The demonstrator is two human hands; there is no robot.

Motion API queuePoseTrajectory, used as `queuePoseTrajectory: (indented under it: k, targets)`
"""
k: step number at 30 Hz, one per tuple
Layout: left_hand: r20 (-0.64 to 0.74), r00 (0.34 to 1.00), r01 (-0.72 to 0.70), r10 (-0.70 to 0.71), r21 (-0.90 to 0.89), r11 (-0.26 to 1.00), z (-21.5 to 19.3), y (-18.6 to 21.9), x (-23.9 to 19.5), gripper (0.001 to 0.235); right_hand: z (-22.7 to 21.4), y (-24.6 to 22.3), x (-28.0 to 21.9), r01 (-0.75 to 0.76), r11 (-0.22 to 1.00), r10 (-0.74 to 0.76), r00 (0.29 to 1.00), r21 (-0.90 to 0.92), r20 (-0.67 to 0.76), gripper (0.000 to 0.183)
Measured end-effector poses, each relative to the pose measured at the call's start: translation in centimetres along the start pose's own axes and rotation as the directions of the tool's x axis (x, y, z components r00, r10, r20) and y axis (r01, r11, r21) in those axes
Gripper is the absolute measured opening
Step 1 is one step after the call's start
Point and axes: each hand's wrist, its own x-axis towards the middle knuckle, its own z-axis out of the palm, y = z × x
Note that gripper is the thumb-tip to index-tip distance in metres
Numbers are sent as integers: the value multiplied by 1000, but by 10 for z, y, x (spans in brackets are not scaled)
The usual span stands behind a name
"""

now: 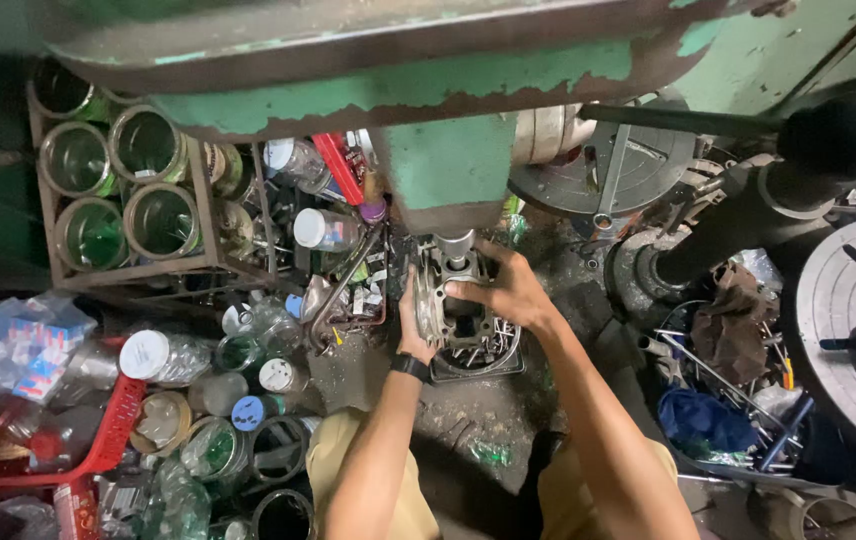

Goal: The person sits on the floor at a drill press and presses a piston into a motorcycle cylinder block, holding the block steady under the press ram and turning the press handle. They use a wrench on the block, reposition it repeatedly, and finally wipe the assembled cylinder with a blue cloth.

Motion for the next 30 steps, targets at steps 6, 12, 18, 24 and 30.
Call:
queuePoseTrajectory:
  k: [6, 12, 18, 24, 30]
  targets:
    - [-35, 998, 43, -43, -16, 999, 8, 6, -5, 43, 2, -5, 2, -76, 989, 73, 997, 127, 27, 82]
    - [-16, 1000, -12, 13, 38, 999, -7, -1, -1, 44, 2, -1, 0, -97, 994, 97, 995, 55, 18, 90]
    - [17, 1000, 13, -12, -54, 998, 9, 4, -5, 41, 1, -10, 1, -187, 975, 181, 982, 123, 60, 87]
    - [-20, 999, -44, 45, 21, 999, -19, -9, 11, 42, 0, 0, 2, -111, 993, 111, 994, 34, 19, 97]
    - [-73, 997, -14, 15, 16, 1000, 24, 8, -13, 41, -1, -7, 1, -117, 992, 117, 993, 44, 12, 101]
